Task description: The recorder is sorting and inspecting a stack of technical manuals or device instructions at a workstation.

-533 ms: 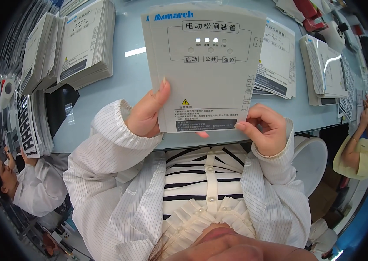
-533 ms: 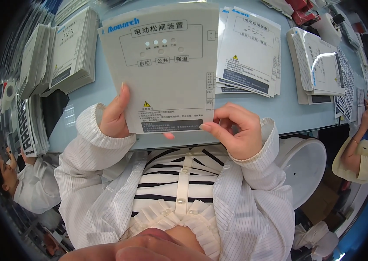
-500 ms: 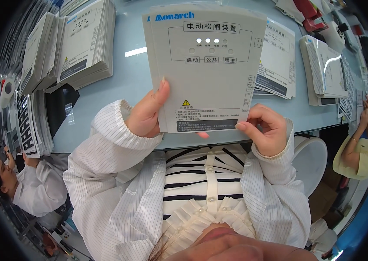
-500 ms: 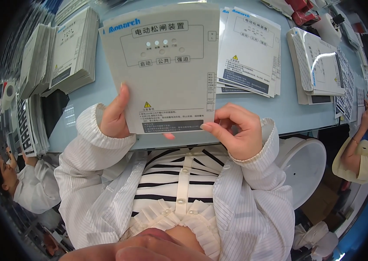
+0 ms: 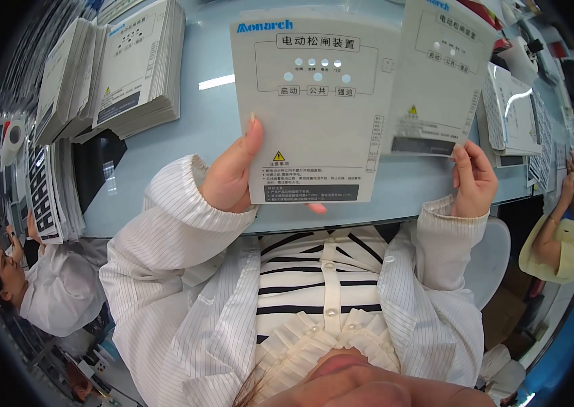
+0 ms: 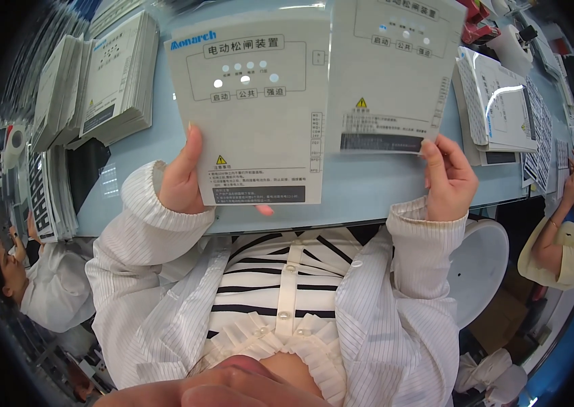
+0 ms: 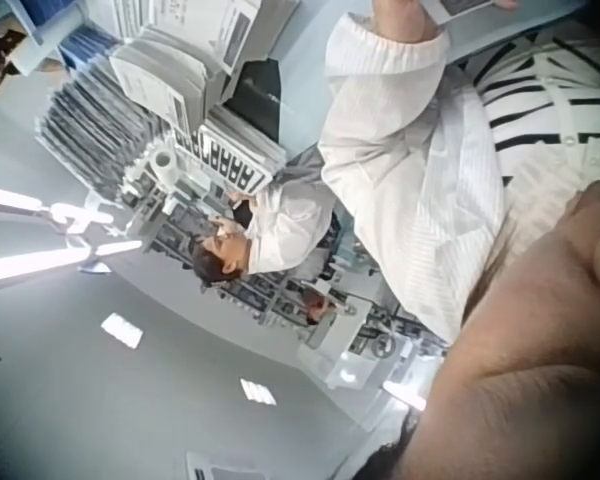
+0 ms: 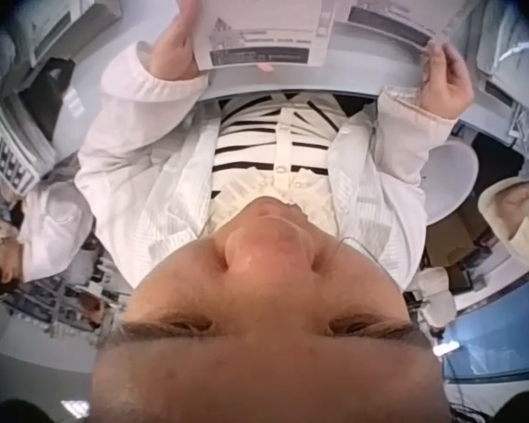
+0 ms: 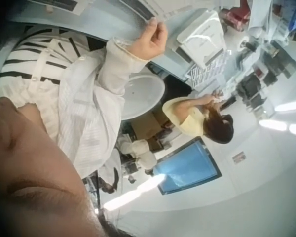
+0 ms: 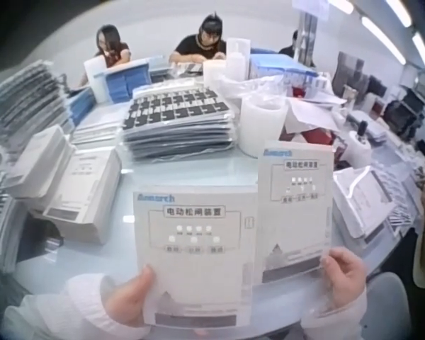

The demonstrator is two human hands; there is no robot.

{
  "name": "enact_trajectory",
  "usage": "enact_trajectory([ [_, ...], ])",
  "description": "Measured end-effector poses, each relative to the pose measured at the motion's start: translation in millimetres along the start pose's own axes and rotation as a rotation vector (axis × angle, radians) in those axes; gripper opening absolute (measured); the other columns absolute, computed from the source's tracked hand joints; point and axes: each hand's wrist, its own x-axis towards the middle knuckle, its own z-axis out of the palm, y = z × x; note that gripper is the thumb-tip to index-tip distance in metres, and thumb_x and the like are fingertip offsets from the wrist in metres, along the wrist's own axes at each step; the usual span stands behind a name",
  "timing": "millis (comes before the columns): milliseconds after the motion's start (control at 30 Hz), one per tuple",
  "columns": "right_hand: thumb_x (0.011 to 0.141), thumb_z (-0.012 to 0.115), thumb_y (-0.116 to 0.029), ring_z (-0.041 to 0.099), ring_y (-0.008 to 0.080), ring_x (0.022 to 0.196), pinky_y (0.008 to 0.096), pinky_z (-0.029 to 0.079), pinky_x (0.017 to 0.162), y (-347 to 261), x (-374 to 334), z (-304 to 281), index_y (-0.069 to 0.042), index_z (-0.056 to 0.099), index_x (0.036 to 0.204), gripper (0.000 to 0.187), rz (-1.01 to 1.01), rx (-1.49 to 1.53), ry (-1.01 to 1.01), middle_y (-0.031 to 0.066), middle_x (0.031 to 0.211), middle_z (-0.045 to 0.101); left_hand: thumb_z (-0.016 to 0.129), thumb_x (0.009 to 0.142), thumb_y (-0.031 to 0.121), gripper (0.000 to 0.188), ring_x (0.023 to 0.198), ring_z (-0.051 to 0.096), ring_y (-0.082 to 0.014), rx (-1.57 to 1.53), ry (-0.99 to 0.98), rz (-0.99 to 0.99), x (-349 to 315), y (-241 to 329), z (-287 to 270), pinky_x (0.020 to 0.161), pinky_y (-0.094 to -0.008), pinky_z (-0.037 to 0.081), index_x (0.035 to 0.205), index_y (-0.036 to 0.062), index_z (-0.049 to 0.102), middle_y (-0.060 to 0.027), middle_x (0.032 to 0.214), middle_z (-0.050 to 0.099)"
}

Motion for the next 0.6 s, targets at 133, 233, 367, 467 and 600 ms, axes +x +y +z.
enact_trajectory([
  [133, 0.08, 0.069, -0.008, 0.038, 0.0025, 0.053, 0.018, 0.029, 0.048, 8, 5, 6, -0.002, 0.065, 0.102, 0.023, -0.395, -0.533, 0.171, -0.0005, 0.076, 0.058, 0.013, 0.095, 0.05, 0.059, 0.119, 0.047, -0.0368, 0.026, 0.021, -0.017, -2, 0, 2, 0.078, -0.0511, 0.055, 0.142, 0.0137, 0.015, -0.0142, 0.139, 0.035],
  [233, 0.076, 0.072, -0.008, 0.039, 0.0034, 0.054, 0.0193, 0.031, 0.049, -6, -2, 16, -0.004, 0.066, 0.101, 0.026, -0.397, -0.656, 0.247, -0.0003, 0.075, 0.056, 0.013, 0.095, 0.052, 0.061, 0.121, 0.044, -0.0371, 0.001, -0.015, -0.002, -1, -3, -3, 0.078, -0.0525, 0.054, 0.143, 0.0148, 0.013, -0.0138, 0.14, 0.033],
  [367, 0.074, 0.073, -0.007, 0.041, 0.0037, 0.055, 0.0204, 0.032, 0.049, -13, -11, 26, -0.003, 0.066, 0.098, 0.025, -0.414, -0.559, 0.26, -0.001, 0.074, 0.055, 0.013, 0.094, 0.054, 0.062, 0.123, 0.041, -0.038, -0.058, -0.038, 0.012, -1, -5, -6, 0.078, -0.0554, 0.053, 0.144, 0.017, 0.012, -0.0131, 0.141, 0.032],
  [467, 0.077, 0.07, -0.003, 0.051, 0.0062, 0.068, 0.0176, 0.04, 0.063, -19, -31, 33, 0.002, 0.061, 0.103, 0.028, -0.183, -0.154, -0.279, 0.0013, 0.08, 0.057, 0.013, 0.093, 0.055, 0.062, 0.124, 0.04, -0.0391, -0.084, -0.072, 0.03, -1, -6, -7, 0.078, -0.0583, 0.052, 0.144, 0.0192, 0.011, -0.0125, 0.142, 0.03],
  [600, 0.078, 0.067, 0.002, 0.053, 0.007, 0.063, 0.0181, 0.042, 0.058, -32, -50, 57, 0.006, 0.059, 0.104, 0.028, -0.016, 0.046, -0.627, 0.0069, 0.085, 0.063, 0.013, 0.092, 0.056, 0.063, 0.124, 0.039, -0.0396, -0.101, -0.072, 0.006, -1, -3, -8, 0.078, -0.0595, 0.051, 0.144, 0.02, 0.011, -0.0121, 0.143, 0.029],
])
